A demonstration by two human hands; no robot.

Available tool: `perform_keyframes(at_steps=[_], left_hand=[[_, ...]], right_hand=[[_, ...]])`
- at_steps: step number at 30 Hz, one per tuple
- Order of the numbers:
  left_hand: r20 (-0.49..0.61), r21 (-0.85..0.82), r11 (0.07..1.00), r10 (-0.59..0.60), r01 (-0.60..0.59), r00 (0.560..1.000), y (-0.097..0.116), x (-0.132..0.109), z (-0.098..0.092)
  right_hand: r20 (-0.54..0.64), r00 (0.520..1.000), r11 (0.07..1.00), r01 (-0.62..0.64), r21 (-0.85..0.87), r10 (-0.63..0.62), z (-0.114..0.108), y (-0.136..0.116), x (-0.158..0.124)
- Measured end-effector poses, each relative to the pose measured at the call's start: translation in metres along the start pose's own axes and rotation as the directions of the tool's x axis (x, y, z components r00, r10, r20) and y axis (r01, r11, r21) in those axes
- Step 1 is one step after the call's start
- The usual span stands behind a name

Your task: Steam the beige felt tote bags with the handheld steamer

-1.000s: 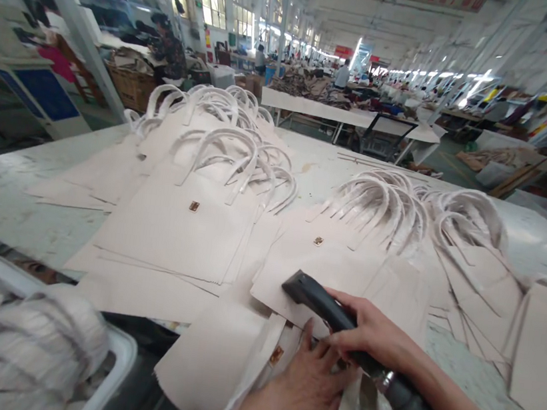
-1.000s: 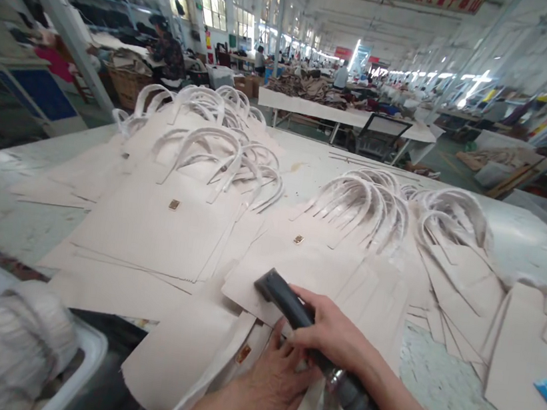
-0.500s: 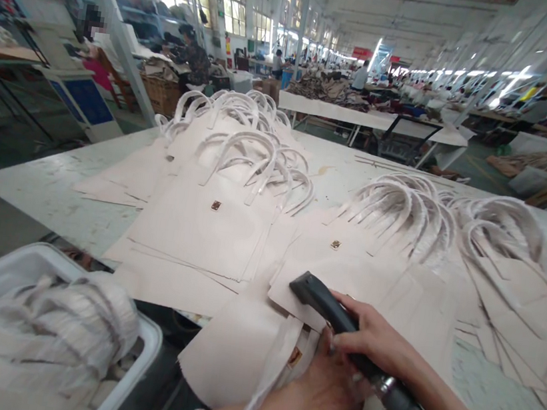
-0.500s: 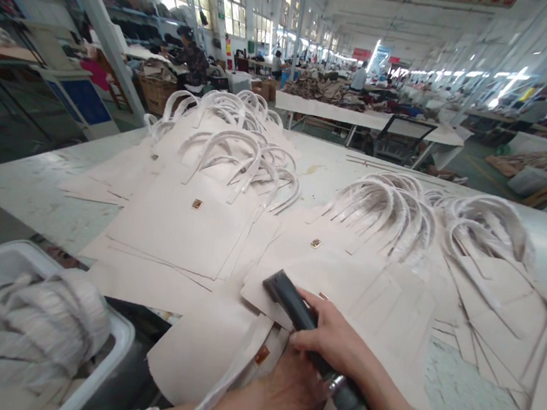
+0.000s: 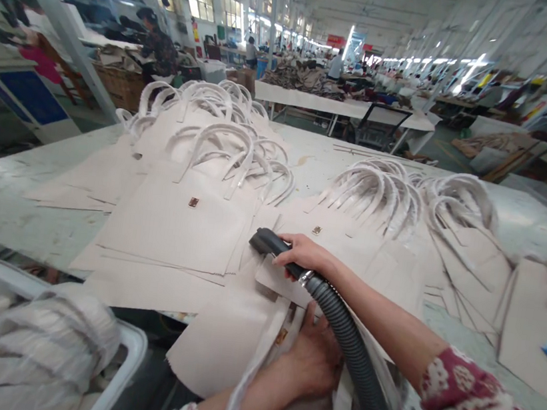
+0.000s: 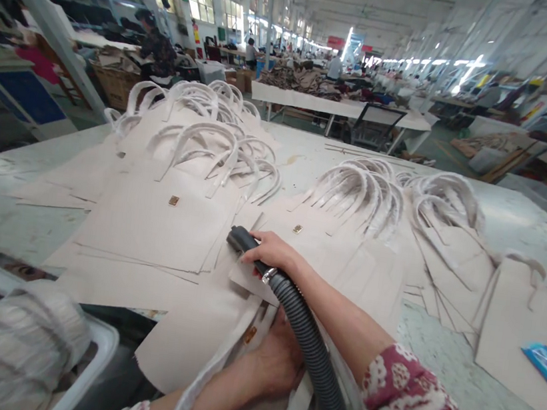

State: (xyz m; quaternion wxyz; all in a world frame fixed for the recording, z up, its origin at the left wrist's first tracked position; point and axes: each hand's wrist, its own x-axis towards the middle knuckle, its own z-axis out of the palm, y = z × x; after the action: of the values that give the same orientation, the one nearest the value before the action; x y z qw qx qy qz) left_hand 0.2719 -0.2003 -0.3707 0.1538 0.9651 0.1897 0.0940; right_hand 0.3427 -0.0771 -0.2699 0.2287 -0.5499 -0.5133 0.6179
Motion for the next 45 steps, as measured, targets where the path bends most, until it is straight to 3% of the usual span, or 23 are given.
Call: perform_keyframes(at_steps=[3,6,9,13,16,22,29,31,34,36,40,43,45], left_hand=[[-0.014,-0.006,1.000,-0.029,0.029,0.999,-0.010,0.005,-0.010],[-0.024,0.008,1.000,0.002,-0.002,1.000,-0.023,0.013,-0.021],[0.004,0.050,0.996,0.080,-0.080,0.997,-0.034,0.025,-0.032],[0.080,0.107,0.971,0.208,-0.216,0.975,-0.026,0.040,-0.037],[0.148,0.134,0.932,0.317,-0.337,0.937,-0.011,0.048,-0.028],[0.166,0.156,0.936,0.290,-0.315,0.943,0.000,0.058,-0.012],[0.157,0.187,0.942,0.252,-0.279,0.955,0.004,0.064,-0.009],[0.153,0.221,0.935,0.248,-0.277,0.957,0.006,0.068,-0.008],[0.160,0.268,0.916,0.264,-0.299,0.951,0.009,0.076,-0.006],[0.157,0.283,0.910,0.268,-0.304,0.950,0.010,0.080,-0.003],[0.136,0.291,0.906,0.277,-0.306,0.951,0.011,0.085,0.005],[0.136,0.306,0.902,0.275,-0.304,0.952,0.011,0.084,0.010],[0.140,0.316,0.902,0.262,-0.294,0.955,0.011,0.083,0.012]], right_hand=[[-0.110,0.990,0.996,0.087,0.018,-0.084,-0.023,-0.005,-0.056],[-0.261,0.957,0.991,0.132,0.007,-0.125,-0.048,0.005,-0.133],[-0.522,0.852,0.995,0.080,0.051,-0.042,-0.063,0.042,-0.210],[-0.699,0.704,0.982,0.013,0.189,0.125,-0.053,0.113,-0.288],[-0.694,0.676,0.939,0.009,0.345,0.248,-0.027,0.155,-0.321],[-0.636,0.697,0.862,0.050,0.504,0.331,0.019,0.186,-0.324],[-0.592,0.761,0.863,0.087,0.497,0.264,0.009,0.174,-0.299],[-0.632,0.731,0.869,0.113,0.482,0.256,0.002,0.168,-0.302],[-0.754,0.599,0.891,0.142,0.431,0.269,-0.005,0.164,-0.314],[-0.782,0.556,0.899,0.132,0.417,0.281,-0.004,0.164,-0.322],[-0.692,0.645,0.854,0.116,0.507,0.324,0.006,0.171,-0.320],[-0.614,0.726,0.800,0.150,0.581,0.310,0.010,0.179,-0.300],[-0.609,0.745,0.785,0.192,0.589,0.274,0.007,0.183,-0.284]])
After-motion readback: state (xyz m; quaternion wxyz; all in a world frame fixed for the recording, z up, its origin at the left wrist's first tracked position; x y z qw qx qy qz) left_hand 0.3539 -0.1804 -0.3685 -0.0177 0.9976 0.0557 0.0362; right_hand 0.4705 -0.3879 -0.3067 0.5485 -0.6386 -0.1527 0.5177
